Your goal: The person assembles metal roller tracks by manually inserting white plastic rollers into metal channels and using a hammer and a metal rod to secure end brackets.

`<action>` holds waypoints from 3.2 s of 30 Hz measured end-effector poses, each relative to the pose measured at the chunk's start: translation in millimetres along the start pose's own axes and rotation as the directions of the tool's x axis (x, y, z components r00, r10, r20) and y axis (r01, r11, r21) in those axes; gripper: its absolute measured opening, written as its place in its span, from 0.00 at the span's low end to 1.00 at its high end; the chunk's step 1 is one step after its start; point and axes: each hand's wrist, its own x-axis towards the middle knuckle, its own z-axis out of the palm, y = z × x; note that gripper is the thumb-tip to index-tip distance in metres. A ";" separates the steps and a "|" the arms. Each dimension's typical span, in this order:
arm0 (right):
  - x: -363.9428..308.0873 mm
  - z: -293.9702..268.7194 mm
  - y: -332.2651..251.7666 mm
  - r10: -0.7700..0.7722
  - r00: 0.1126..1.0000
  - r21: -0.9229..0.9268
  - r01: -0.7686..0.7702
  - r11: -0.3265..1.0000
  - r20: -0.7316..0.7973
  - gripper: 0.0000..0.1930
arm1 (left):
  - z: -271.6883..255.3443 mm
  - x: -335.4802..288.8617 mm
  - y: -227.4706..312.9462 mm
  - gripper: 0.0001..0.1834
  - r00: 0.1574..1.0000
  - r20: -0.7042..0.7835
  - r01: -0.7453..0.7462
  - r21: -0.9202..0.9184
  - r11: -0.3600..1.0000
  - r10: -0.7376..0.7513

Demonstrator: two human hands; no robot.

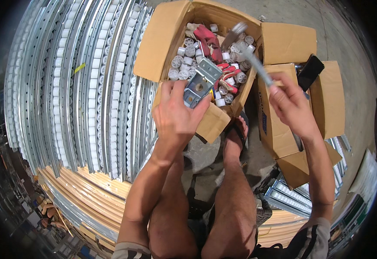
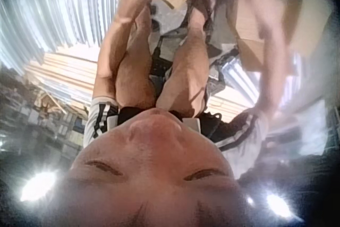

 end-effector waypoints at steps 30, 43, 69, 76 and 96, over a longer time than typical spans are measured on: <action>0.4 -11.2 4.7 -0.166 0.986 -0.255 0.161 0.954 0.002 0.13 | 19.2 -7.7 3.0 0.30 0.988 0.125 0.078 0.078 0.994 -0.088; -1.4 3.7 0.2 -0.033 0.974 0.076 0.051 0.996 -0.222 0.11 | 17.8 -12.0 0.6 0.31 0.978 0.146 0.137 0.074 0.988 -0.146; -2.9 0.6 -1.2 0.034 0.983 -0.083 -0.049 0.995 -0.181 0.14 | 23.7 -14.7 -6.2 0.46 0.974 0.136 0.180 -0.001 0.984 -0.179; 4.2 1.0 32.4 -0.158 0.985 -0.252 0.135 0.958 -0.074 0.10 | 39.3 -5.8 -21.0 0.47 0.978 0.160 0.131 0.021 0.991 -0.133; 0.7 -19.0 48.1 0.082 0.993 -0.176 -0.095 0.980 -0.083 0.10 | -29.6 -208.7 -182.1 0.40 0.912 0.283 0.185 0.363 0.913 -0.297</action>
